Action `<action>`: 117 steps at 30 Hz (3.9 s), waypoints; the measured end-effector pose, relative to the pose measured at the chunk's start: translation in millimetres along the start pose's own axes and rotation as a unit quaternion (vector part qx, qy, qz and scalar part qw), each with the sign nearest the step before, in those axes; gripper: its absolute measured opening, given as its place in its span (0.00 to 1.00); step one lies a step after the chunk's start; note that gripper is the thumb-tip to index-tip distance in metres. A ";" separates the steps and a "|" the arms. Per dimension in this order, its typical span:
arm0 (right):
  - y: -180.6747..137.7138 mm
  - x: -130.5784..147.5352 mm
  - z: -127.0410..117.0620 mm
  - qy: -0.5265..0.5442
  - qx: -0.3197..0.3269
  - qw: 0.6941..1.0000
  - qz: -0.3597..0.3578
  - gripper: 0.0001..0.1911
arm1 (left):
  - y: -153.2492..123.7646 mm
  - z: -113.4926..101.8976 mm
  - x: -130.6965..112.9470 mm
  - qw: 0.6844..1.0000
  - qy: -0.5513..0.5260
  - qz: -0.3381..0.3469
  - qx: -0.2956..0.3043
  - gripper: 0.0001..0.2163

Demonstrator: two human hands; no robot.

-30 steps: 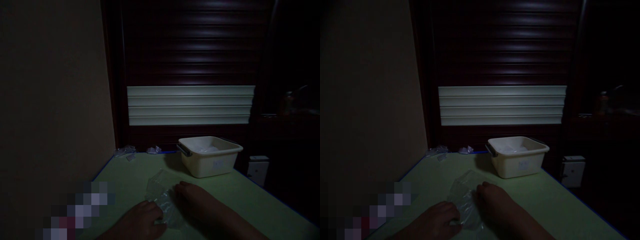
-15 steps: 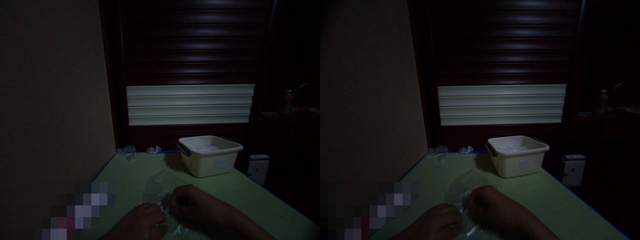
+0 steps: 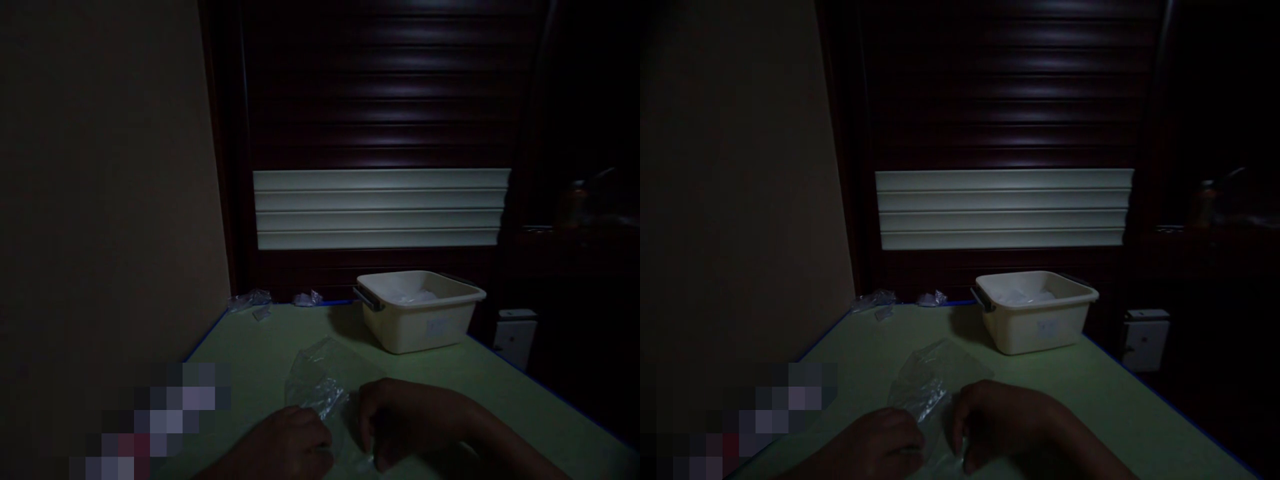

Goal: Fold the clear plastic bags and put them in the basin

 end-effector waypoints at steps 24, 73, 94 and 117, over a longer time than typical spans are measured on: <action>1.0 2.9 2.9 -0.049 -0.030 0.997 0.044 0.07 | -6.9 21.4 14.7 0.997 -0.050 -0.029 -0.045 0.03; 0.0 3.1 -8.2 -0.165 -0.180 0.964 0.107 0.05 | -20.8 0.0 37.7 0.952 -0.079 -0.278 -0.101 0.29; 2.9 16.1 9.1 -0.114 -0.093 0.989 0.019 0.09 | -23.9 3.8 57.8 0.950 -0.138 -0.264 -0.095 0.08; 2.5 22.5 0.3 -0.117 -0.148 0.982 0.015 0.10 | -24.4 -9.3 58.8 0.966 -0.040 -0.248 -0.064 0.08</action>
Point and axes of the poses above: each hand's wrist, its own y-axis towards the middle knuckle, its own z-axis out of the palm, x = y × z, the point moved 8 cm from there along y, towards the middle knuckle, and after that the axes turned 9 degrees about z, right-handed, at the moved point
